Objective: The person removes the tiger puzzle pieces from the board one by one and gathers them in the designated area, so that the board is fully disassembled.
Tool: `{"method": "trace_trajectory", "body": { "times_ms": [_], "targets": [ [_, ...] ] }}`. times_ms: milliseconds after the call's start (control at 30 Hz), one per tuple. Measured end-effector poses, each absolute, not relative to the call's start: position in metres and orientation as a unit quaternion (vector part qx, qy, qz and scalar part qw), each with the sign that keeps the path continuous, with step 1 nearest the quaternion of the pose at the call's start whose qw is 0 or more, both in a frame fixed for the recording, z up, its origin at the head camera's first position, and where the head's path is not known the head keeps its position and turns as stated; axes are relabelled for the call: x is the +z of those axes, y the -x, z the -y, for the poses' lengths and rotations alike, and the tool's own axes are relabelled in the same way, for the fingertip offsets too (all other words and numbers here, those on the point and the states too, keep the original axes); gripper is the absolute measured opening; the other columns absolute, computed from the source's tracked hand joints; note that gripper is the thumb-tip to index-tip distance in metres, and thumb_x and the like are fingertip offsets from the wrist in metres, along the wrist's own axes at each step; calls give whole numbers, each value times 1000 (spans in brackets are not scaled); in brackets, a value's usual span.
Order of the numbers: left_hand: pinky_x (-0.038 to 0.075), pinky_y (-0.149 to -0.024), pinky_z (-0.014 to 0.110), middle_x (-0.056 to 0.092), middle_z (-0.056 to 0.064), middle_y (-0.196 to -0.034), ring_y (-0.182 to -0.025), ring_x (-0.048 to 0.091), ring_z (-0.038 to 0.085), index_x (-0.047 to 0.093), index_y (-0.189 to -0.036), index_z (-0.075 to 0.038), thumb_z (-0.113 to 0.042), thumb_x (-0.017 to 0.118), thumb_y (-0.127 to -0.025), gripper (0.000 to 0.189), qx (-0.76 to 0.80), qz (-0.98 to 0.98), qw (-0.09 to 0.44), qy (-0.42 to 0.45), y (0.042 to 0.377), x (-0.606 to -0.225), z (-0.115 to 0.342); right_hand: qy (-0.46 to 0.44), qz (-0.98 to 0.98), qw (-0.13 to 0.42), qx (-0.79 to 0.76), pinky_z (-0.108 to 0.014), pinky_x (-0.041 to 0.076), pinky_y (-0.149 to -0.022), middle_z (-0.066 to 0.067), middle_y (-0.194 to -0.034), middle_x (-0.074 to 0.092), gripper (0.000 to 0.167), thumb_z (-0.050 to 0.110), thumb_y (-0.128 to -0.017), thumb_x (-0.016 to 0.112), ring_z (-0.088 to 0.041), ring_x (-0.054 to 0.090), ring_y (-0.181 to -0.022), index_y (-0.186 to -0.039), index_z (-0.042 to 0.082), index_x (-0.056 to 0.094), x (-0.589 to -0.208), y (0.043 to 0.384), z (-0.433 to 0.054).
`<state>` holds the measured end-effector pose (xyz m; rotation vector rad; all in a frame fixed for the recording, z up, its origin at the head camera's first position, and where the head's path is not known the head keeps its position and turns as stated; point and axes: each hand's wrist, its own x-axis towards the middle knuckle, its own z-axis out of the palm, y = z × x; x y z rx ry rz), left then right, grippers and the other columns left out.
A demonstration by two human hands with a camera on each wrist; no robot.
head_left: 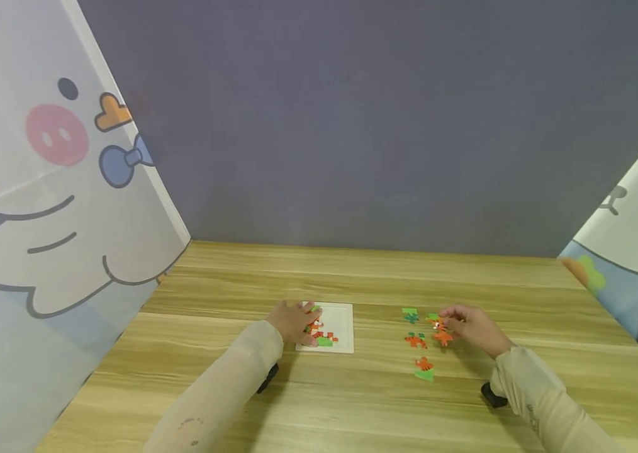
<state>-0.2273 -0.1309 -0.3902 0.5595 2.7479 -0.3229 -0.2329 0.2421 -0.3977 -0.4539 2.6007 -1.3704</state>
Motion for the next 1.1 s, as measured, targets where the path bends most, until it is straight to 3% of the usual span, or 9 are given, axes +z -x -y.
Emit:
{"method": "trace_trajectory", "body": {
  "times_ms": [167,333,533,800,1100],
  "targets": [
    [26,-108,47,27,-2,-153,-136,32,17,32,-149,-24,-63,51,-83,79,-119,-960,158,-197,226,-388,130,151,-879,79,-446,-30,54,-65,-11,-91,62,26,1,-94,52,-21,62,-79,-114,-16,56,-395,232,-245],
    [27,-108,48,27,-2,-153,-136,32,17,32,-149,-24,-62,52,-84,78,-120,-960,159,-195,225,-385,130,122,-873,111,-459,-31,52,-60,-10,-94,63,29,2,-96,50,-19,58,-67,-118,-16,54,-391,234,-247],
    [28,-107,47,28,-2,-153,-135,33,17,32,-149,-24,-62,51,-84,78,-126,-959,159,-196,224,-385,129,108,-859,142,-480,-27,44,-50,-6,-87,63,32,2,-97,48,-12,47,-54,-121,-18,50,-391,235,-248],
    [28,-108,47,29,-1,-152,-135,33,18,34,-149,-24,-61,52,-83,77,-124,-961,155,-193,223,-385,128,112,-852,165,-484,-27,47,-52,-6,-84,60,30,3,-97,49,-13,51,-58,-119,-18,51,-392,234,-253],
    [27,-108,44,29,-3,-152,-135,33,15,32,-149,-26,-63,50,-84,76,-151,-958,151,-192,221,-384,126,130,-841,191,-490,-31,52,-60,-5,-82,59,38,5,-97,49,-15,57,-66,-126,-19,45,-396,236,-263]
  ]
}}
